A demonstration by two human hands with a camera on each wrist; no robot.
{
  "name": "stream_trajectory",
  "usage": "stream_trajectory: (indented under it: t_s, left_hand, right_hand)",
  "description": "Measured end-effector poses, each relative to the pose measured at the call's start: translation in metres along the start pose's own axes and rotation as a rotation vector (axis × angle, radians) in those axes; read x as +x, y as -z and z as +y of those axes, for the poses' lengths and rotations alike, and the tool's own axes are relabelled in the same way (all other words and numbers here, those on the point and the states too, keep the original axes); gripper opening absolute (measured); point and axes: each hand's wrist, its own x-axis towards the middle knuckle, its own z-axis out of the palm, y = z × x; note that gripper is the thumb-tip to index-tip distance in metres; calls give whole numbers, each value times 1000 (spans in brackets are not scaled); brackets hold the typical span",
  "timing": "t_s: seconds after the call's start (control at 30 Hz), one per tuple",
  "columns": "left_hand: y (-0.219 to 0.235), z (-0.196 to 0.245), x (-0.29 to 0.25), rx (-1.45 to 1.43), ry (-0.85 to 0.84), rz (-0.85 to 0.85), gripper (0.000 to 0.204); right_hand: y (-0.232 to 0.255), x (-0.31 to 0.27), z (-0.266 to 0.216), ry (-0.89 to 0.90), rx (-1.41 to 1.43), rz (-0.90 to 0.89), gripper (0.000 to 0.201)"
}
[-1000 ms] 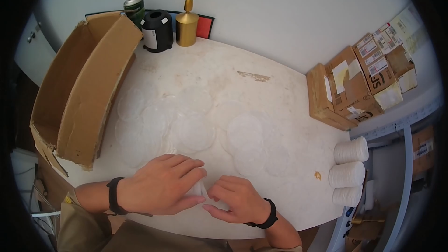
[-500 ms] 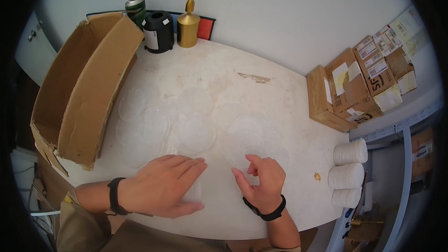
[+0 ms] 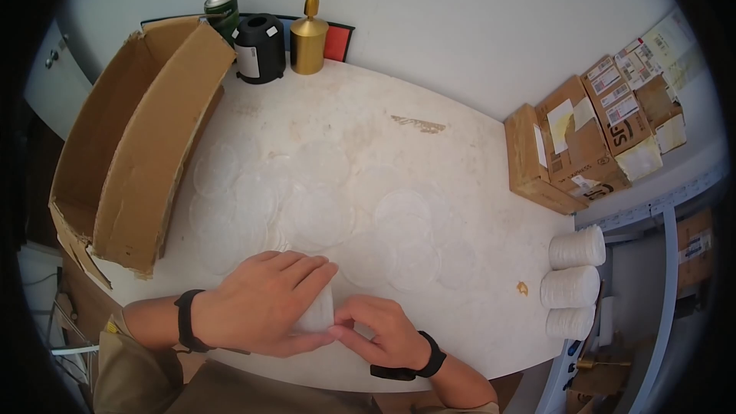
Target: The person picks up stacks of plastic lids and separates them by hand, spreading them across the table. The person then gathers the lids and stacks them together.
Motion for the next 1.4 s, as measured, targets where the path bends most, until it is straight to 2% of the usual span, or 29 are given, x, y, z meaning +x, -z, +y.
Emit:
stream_trajectory:
  t_s: [0.37,0.47,0.53,0.63,0.9,0.97,1.0,1.07,1.1,1.13,1.17,1.23,1.4]
  left_hand:
    - [3,-1,-1,-48,11,-57,68]
    - [4,0,0,-62,11,-45,68]
    - [4,0,0,-63,11,-40,68]
    - [5,1,0,-68,16,-45,69]
    - [4,2,0,-83,16,-39,71]
    - [3,2,-1,-79,8,10,68]
    - [3,2,-1,-78,8,12,68]
    - [2,2,0,-58,-24,68,55]
    - [2,1,0,-58,-23,69,55]
    - [2,1,1,-63,-45,69,47]
    - [1,0,1,-69,-67,68,38]
    - [-1,-1,1,-100,-78,87,32]
    - [-6,-6,3,-200,-113,140,20]
  right_hand:
    - [6,-1,9,-36,182,-86,5]
    - [10,-3,11,-37,180,-57,4]
    - [18,-8,14,-113,219,42,4]
    - [24,-10,18,-111,284,88,4]
    - [19,-7,15,-117,217,96,6]
    - [19,-7,16,-107,189,98,6]
    - [18,-7,15,-54,108,132,7]
    - [17,-5,13,0,27,164,8]
    - [14,-3,11,91,-87,193,10]
    - [11,-2,10,182,-200,222,13]
    - [10,0,9,182,-200,222,13]
    - [8,3,8,309,-339,164,16]
    - [5,4,7,360,-433,134,18]
